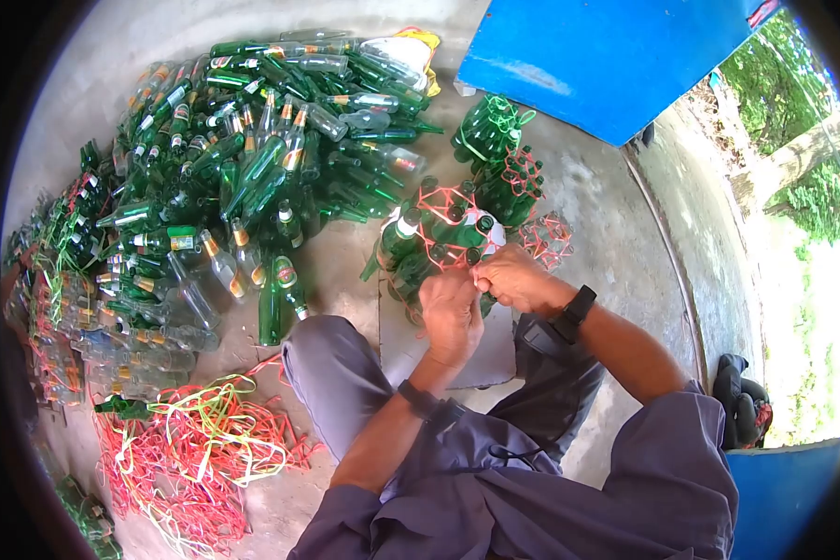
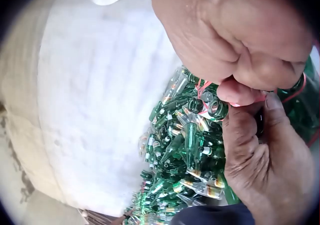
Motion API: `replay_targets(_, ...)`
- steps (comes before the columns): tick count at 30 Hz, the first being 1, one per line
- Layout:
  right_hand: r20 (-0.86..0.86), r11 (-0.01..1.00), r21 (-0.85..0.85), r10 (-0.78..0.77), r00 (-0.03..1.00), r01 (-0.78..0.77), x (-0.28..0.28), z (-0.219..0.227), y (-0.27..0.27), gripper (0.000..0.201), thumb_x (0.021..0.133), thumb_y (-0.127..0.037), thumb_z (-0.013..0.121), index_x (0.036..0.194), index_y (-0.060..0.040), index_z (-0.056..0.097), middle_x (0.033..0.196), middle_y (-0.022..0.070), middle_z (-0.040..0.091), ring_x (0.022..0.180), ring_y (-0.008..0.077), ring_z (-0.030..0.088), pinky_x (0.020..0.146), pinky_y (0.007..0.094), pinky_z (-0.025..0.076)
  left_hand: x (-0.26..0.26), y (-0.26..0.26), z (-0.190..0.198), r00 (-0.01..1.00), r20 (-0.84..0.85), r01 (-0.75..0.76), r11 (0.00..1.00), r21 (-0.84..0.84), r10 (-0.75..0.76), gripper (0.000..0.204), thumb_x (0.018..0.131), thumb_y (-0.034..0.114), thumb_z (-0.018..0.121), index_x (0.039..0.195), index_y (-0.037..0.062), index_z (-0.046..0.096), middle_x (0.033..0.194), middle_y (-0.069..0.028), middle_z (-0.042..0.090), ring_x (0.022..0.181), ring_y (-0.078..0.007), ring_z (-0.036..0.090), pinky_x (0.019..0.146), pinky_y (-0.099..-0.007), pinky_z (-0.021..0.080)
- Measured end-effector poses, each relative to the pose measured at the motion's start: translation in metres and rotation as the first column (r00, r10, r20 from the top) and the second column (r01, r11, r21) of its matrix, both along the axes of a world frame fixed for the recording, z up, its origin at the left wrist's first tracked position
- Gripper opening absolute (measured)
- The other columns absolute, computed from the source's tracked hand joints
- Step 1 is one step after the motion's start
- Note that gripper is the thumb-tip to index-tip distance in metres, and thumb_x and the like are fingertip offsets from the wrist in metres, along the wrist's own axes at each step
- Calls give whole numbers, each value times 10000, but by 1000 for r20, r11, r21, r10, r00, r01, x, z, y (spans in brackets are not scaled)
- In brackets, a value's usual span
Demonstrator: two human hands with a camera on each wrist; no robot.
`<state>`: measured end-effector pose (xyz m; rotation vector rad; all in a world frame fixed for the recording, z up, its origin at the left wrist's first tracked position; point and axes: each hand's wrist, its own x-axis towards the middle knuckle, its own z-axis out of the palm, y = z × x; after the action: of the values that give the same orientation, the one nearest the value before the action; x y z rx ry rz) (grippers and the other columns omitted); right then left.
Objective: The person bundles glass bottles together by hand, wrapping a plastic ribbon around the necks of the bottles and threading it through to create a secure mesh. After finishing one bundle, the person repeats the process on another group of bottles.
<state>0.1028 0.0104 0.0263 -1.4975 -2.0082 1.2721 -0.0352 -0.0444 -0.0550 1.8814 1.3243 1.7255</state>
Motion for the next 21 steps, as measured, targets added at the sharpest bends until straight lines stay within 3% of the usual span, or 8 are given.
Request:
replay_targets(4, 438, 943, 108, 239, 867, -314, 9, -25, 16, 110, 851, -89, 617, 748, -58, 638, 629, 27, 608, 576, 163, 595, 503, 309, 441, 2, -1, 3, 1000, 21, -18, 1000, -3, 18, 138, 884, 37, 694, 1005, 97, 718, 994, -65, 677, 912, -277, 620, 870, -386, 453)
replay_targets(5, 98, 964, -208, -148, 984, 166, 5, -20, 11, 81, 849, -42, 626, 770, -52, 639, 625, 0, 556, 500, 102, 472, 446, 281, 320, 3, -2, 1, 999, 46, -2, 1000, 1, 2, 135, 891, 36, 693, 1007, 98, 724, 1010, -65, 676, 913, -270, 618, 867, -373, 456)
replay_targets(6, -74, 657, -607, -608, 791, 448, -5, -8, 6, 76, 847, 6, 635, 791, -46, 640, 622, -27, 504, 424, 41, 349, 389, 253, 199, 5, -1, -3, 999, 46, -4, 1000, -1, 4, 135, 891, 36, 693, 1007, 98, 724, 1010, -65, 676, 913, -270, 618, 867, -373, 456)
replay_targets(12, -160, 599, -691, -672, 723, 404, -6, -4, 2, 115, 822, -76, 681, 736, -67, 606, 587, -31, 480, 451, 72, 388, 408, 295, 253, 15, -5, -15, 992, 118, 60, 997, -55, -53, 335, 796, -64, 705, 1092, 91, 703, 1166, -130, 630, 1028, -333, 607, 853, -399, 478)
replay_targets(14, -152, 602, -686, -667, 729, 408, -6, -4, 2, 109, 825, -70, 681, 742, -62, 611, 591, -28, 485, 453, 73, 394, 408, 292, 256, 27, -1, -30, 419, 901, 530, 836, -144, -110, 322, 822, -59, 703, 1107, 90, 703, 1236, -154, 601, 1069, -350, 597, 888, -390, 479)
replay_targets(17, -215, 746, -580, -527, 823, 327, 3, -12, 5, 94, 830, -56, 681, 754, -55, 624, 603, -23, 499, 460, 73, 403, 410, 286, 259, 26, -3, -22, 265, 949, 598, 801, -23, -170, 328, 944, 46, 664, 1220, -10, 496, 1124, -45, 541, 1037, -106, 537, 935, -246, 450)
replay_targets(19, -264, 859, -460, -373, 890, 224, -3, -2, 3, 87, 832, -50, 681, 760, -54, 632, 610, -20, 508, 463, 72, 405, 412, 283, 259, 24, -2, -23, 256, 954, 618, 785, -38, -155, 335, 943, 61, 674, 1220, -8, 499, 1124, -50, 540, 1037, -108, 537, 943, -245, 448)
replay_targets(21, -170, 602, -698, -665, 727, 388, -10, 8, -1, 87, 833, -73, 691, 761, -59, 643, 627, -15, 527, 476, 74, 430, 416, 276, 269, 23, -3, -20, 245, 960, 638, 768, -52, -139, 342, 942, 76, 683, 1220, -5, 501, 1125, -56, 538, 1036, -111, 536, 951, -243, 445)
